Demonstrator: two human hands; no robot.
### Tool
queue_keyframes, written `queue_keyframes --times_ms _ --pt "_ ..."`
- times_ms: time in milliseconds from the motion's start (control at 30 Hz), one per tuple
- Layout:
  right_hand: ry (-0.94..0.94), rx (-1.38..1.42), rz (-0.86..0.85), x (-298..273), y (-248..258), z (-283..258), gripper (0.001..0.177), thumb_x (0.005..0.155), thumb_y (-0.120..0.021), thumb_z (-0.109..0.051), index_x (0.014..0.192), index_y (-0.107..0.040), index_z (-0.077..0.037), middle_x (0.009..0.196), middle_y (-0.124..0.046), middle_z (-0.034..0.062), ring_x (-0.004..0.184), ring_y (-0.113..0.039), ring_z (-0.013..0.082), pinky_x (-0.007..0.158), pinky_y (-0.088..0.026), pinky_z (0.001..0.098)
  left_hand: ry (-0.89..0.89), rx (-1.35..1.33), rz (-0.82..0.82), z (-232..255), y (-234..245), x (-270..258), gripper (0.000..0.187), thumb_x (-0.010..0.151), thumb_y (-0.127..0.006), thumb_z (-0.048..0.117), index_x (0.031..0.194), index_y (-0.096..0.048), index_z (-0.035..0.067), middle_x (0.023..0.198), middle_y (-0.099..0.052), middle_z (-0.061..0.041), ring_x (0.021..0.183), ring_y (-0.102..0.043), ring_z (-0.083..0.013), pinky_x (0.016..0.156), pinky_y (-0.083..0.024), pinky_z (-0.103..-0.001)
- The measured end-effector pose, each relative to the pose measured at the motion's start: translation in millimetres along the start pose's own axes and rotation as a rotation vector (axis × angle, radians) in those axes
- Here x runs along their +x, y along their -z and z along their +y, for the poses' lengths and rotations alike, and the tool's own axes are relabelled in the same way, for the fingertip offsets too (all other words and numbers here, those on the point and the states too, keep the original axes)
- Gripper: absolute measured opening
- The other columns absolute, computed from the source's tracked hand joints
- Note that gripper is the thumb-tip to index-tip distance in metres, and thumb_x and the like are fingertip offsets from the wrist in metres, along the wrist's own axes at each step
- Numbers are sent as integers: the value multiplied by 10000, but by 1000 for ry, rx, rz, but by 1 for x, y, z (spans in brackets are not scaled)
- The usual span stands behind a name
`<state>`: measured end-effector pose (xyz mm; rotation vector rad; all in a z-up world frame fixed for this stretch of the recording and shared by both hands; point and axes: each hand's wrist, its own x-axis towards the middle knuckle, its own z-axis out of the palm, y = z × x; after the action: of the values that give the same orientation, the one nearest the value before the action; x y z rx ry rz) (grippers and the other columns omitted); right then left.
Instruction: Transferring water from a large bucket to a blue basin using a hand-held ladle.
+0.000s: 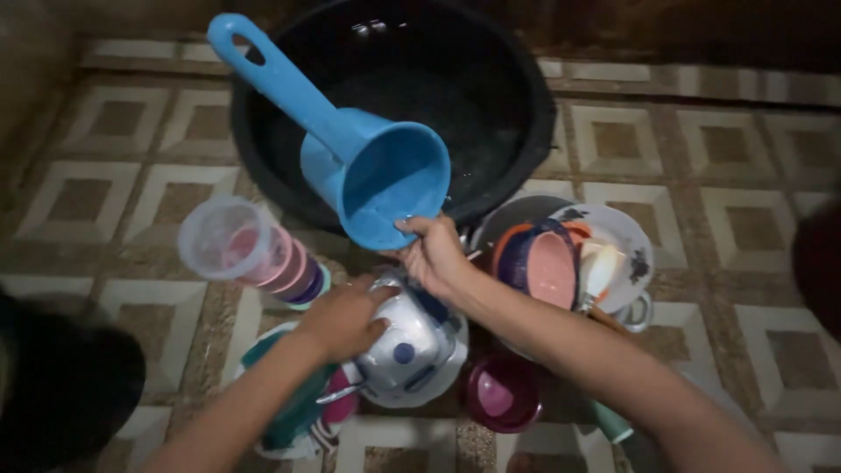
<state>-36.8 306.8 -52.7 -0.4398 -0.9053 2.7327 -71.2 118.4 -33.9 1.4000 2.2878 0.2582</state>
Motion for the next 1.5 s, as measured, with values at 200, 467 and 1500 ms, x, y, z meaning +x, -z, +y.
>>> queue_keyframes --times_ms 200,467,1500 --pt "-141 46 3 -13 -33 26 411 900 -580 19 1281 -445 95 1192 -616 245 1019 -694 351 882 -629 479 23 -9 58 -18 -41 0 389 905 -680 311 1221 -652 85 1251 -625 -227 1143 -613 -410 988 -472 -523" --pt "-97 88 -14 14 12 46 346 985 -615 3 1256 -463 155 1135 -624 264 956 -651 359 826 -556 448 112 -532 321 -33 -77 50 259 826 -656 169 999 -694 -19 978 -730 -264 914 -723 -424 824 -555 -499" --pt "482 29 319 18 212 -208 504 905 -538 57 1368 -343 25 1131 -605 263 781 -656 273 673 -575 356 3 -1195 180 90 -62 179 642 903 -613 57 1510 -406 22 1283 -692 -153 996 -686 -184 879 -549 -308"
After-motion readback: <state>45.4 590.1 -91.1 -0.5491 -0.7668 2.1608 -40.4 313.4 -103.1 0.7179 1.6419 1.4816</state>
